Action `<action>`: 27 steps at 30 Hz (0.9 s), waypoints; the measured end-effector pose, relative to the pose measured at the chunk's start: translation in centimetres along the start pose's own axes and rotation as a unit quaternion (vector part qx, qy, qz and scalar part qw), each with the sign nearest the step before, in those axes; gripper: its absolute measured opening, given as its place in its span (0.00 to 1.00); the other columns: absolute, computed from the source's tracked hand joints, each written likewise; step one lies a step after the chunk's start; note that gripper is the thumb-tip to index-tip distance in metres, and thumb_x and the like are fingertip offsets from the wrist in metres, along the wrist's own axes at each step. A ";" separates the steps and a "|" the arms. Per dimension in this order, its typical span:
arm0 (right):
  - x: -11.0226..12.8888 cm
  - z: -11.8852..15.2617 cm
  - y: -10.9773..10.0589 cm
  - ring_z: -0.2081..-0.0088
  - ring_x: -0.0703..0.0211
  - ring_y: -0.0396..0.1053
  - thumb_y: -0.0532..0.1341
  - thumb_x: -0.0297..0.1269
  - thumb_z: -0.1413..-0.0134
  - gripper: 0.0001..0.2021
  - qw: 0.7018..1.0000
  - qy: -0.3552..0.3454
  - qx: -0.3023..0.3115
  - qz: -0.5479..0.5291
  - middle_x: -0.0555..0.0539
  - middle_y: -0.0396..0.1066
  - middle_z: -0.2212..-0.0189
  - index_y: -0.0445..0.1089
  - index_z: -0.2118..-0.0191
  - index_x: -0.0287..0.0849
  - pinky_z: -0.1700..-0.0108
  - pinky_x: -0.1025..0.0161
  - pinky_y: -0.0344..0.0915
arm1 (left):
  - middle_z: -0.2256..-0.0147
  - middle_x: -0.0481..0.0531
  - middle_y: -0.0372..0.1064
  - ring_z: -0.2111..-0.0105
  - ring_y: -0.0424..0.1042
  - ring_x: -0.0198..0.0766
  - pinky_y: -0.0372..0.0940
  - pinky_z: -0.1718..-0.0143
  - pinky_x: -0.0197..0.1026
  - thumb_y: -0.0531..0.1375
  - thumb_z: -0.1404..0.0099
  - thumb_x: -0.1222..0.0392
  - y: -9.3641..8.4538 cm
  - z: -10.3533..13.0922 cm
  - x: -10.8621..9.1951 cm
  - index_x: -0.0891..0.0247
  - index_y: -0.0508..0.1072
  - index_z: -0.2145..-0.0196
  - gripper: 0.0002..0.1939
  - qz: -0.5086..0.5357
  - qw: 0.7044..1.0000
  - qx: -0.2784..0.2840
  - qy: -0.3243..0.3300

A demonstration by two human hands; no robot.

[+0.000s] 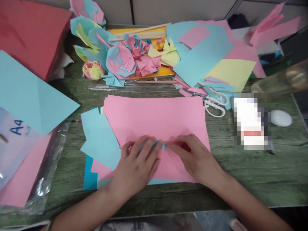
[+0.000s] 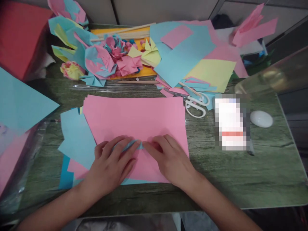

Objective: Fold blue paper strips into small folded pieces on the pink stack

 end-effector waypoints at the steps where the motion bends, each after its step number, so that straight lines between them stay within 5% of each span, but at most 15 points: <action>1: 0.1 0.1 0.2 0.63 0.58 0.60 0.48 0.27 0.45 0.18 1.000 -0.018 -0.005 0.022 0.45 0.65 0.62 0.61 0.50 0.45 0.60 0.60 0.60 | 0.51 0.54 0.61 0.51 0.57 0.47 0.50 0.56 0.50 0.51 0.40 0.57 0.0 0.0 0.0 0.58 0.60 0.48 0.21 0.003 1.000 -0.001 -0.001; 11: 2.9 -0.1 -0.3 0.64 0.56 0.61 0.49 0.24 0.48 0.15 0.980 -0.132 -0.019 0.149 0.42 0.68 0.63 0.64 0.55 0.30 0.66 0.59 0.57 | 0.51 0.55 0.61 0.50 0.57 0.48 0.49 0.56 0.50 0.51 0.40 0.54 -0.1 -0.1 -0.1 0.60 0.61 0.49 0.21 0.012 1.000 -0.009 -0.005; 27: 2.3 0.5 -0.4 0.64 0.57 0.60 0.50 0.27 0.47 0.13 0.986 -0.089 -0.042 0.134 0.44 0.68 0.65 0.66 0.57 0.36 0.65 0.60 0.55 | 0.49 0.55 0.58 0.47 0.53 0.50 0.47 0.53 0.53 0.51 0.41 0.52 -0.2 -0.2 0.1 0.54 0.61 0.49 0.21 0.028 0.999 -0.005 -0.031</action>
Point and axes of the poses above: each hand's wrist, its own z-axis away from the middle knuckle, its own y-axis out of the palm, x = y × z, the point moved 6 cm from there along -z, towards the middle knuckle
